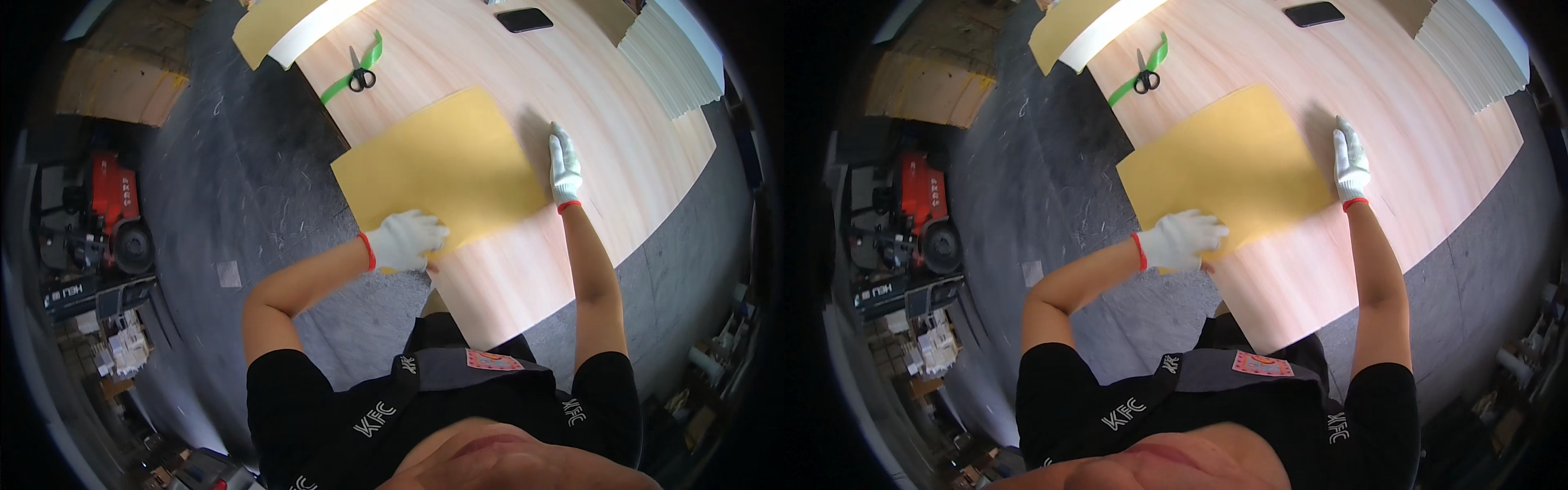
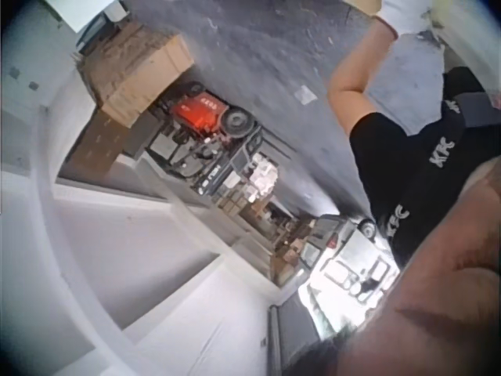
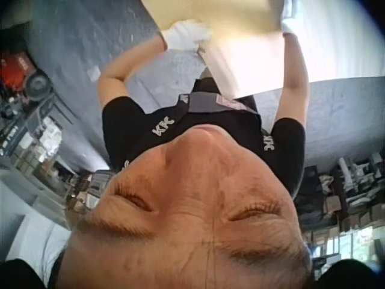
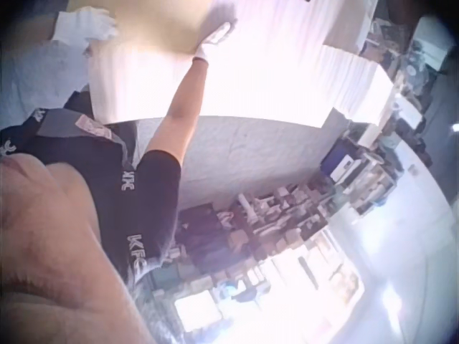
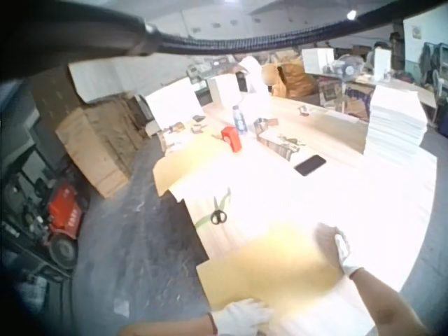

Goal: The person applies adhesive to paper boards and stacks them into a neat pile.

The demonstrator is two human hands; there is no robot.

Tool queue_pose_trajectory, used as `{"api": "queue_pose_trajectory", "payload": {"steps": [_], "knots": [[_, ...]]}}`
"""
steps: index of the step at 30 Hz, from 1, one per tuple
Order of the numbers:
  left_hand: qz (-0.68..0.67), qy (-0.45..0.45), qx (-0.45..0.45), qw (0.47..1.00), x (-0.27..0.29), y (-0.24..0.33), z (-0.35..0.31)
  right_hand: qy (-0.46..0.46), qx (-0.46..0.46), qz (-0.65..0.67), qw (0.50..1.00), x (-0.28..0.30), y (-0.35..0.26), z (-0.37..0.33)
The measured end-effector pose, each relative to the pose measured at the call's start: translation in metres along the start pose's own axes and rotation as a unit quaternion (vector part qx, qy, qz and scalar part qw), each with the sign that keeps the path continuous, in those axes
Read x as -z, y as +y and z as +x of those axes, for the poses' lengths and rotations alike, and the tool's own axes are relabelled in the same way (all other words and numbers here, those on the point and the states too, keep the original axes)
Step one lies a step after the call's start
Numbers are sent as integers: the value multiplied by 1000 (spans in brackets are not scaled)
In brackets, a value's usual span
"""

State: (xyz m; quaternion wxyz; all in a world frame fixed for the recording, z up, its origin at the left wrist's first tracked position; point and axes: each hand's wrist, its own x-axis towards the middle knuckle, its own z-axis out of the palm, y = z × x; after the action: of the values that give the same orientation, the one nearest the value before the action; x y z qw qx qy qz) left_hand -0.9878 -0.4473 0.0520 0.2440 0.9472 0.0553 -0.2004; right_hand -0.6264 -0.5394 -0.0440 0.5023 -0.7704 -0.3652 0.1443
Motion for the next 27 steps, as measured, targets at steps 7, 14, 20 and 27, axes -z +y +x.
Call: {"api": "queue_pose_trajectory", "payload": {"steps": [7,14,20,27], "knots": [[75,241,234,939,-68,77,103,-72,0,59,996,110,9,-105],[155,284,152,934,-85,103,155,-84,-31,-20,996,303,82,-175],[158,287,184,927,-84,74,145,-78,-25,-23,996,367,85,-140],[147,331,214,907,-91,70,143,-407,35,-234,882,385,-5,-45]]}}
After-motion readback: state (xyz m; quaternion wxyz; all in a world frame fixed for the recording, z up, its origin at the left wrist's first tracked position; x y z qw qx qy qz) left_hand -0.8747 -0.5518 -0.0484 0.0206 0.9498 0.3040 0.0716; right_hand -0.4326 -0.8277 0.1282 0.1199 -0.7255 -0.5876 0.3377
